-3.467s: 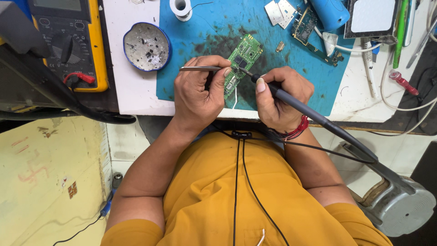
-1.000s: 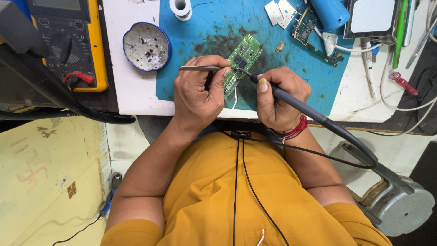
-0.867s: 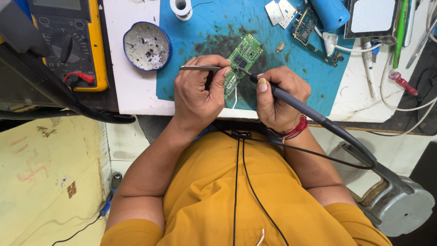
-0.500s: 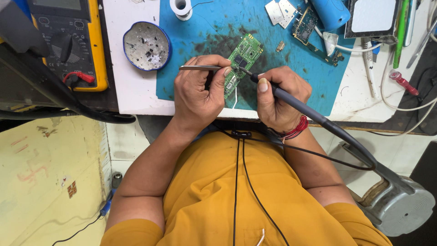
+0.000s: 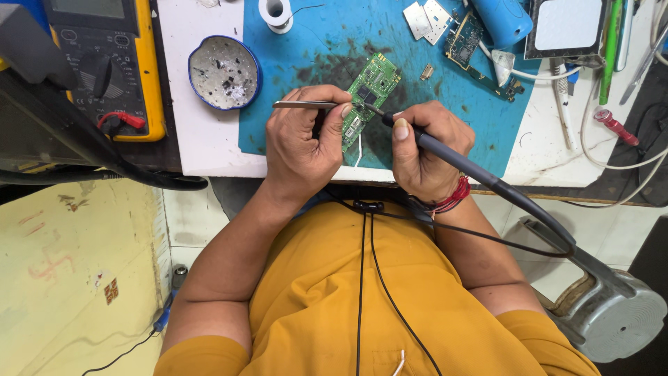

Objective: The person solders components on a green circuit board at a workbench, holding the board with tweezers in one hand and a soldering iron in the other, applying solder wire to the board's contacts. They reposition the board and continue soldering different points, briefly reaching away before resuming work.

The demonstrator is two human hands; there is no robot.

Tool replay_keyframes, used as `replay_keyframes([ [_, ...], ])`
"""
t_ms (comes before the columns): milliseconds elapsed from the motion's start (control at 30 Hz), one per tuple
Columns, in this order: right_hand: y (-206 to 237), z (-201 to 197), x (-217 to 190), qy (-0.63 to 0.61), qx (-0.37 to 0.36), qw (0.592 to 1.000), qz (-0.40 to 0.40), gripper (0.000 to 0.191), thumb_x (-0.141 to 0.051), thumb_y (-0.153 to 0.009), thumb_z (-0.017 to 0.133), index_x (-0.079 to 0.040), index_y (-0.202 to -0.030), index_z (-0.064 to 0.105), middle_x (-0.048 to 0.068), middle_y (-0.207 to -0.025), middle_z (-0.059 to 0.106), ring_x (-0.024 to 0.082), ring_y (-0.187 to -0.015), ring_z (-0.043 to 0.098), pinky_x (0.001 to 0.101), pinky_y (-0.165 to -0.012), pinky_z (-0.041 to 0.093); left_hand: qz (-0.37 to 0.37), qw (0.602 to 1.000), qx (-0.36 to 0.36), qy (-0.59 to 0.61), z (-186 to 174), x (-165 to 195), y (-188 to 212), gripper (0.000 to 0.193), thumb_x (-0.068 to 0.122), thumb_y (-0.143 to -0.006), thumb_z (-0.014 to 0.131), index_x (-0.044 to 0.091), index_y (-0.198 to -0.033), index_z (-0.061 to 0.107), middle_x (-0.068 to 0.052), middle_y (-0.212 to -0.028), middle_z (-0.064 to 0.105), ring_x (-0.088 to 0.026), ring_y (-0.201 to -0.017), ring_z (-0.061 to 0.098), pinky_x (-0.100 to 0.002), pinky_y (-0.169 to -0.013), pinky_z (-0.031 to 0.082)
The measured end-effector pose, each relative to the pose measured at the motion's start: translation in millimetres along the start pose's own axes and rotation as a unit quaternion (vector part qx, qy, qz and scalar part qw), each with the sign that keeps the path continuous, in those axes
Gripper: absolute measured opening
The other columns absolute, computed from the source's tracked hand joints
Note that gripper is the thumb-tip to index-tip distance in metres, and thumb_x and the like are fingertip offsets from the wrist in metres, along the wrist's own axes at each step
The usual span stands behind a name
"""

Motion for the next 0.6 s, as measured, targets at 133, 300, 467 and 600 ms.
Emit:
replay_keyframes([
  [133,-0.2,-0.1,0.1,-0.003,-0.001,1.000,0.001,0.008,-0.008,-0.107,0.064,-0.003,-0.102,0.060,0.011,-0.088,0.066,0.025,-0.072,0.063,0.0332,-0.063,0.049,-0.003,1.000,0.000,0.001,0.7,-0.6,0.0,0.008,0.003,-0.102,0.072,0.005,-0.105,0.065,-0.006,-0.101,0.072,-0.023,-0.085,0.069,-0.035,-0.080,0.053],
  [300,-0.5,0.2,0.3,-0.001,-0.002,1.000,0.006,0.008,-0.007,-0.106,0.064,-0.003,-0.100,0.060,0.011,-0.086,0.066,0.025,-0.071,0.062,0.0331,-0.063,0.048,-0.005,1.000,-0.005,0.003,0.7,-1.4,0.1,0.007,0.003,-0.102,0.072,0.005,-0.103,0.065,-0.006,-0.100,0.073,-0.021,-0.083,0.068,-0.035,-0.080,0.053],
  [467,-0.7,0.1,0.0,-0.006,0.000,1.000,0.007,0.008,-0.007,-0.107,0.064,-0.003,-0.101,0.060,0.011,-0.087,0.067,0.025,-0.071,0.063,0.0328,-0.063,0.048,-0.001,1.000,-0.001,0.002,0.3,-0.6,0.1,0.007,0.003,-0.102,0.072,0.005,-0.103,0.065,-0.005,-0.100,0.072,-0.021,-0.084,0.069,-0.035,-0.080,0.053],
  [600,-1.0,0.2,0.4,-0.008,0.000,1.000,0.011,0.008,-0.008,-0.107,0.064,-0.003,-0.101,0.060,0.011,-0.087,0.066,0.025,-0.072,0.063,0.0329,-0.063,0.049,0.004,1.000,0.001,0.001,0.1,0.4,0.2,0.007,0.003,-0.103,0.071,0.005,-0.104,0.065,-0.005,-0.101,0.072,-0.022,-0.086,0.069,-0.035,-0.082,0.053],
])
Point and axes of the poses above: each hand's wrist, its own y-axis away from the middle knuckle, its own z-axis out of the palm, x = y × z, the point moved 8 cm from there along -y, towards the middle knuckle
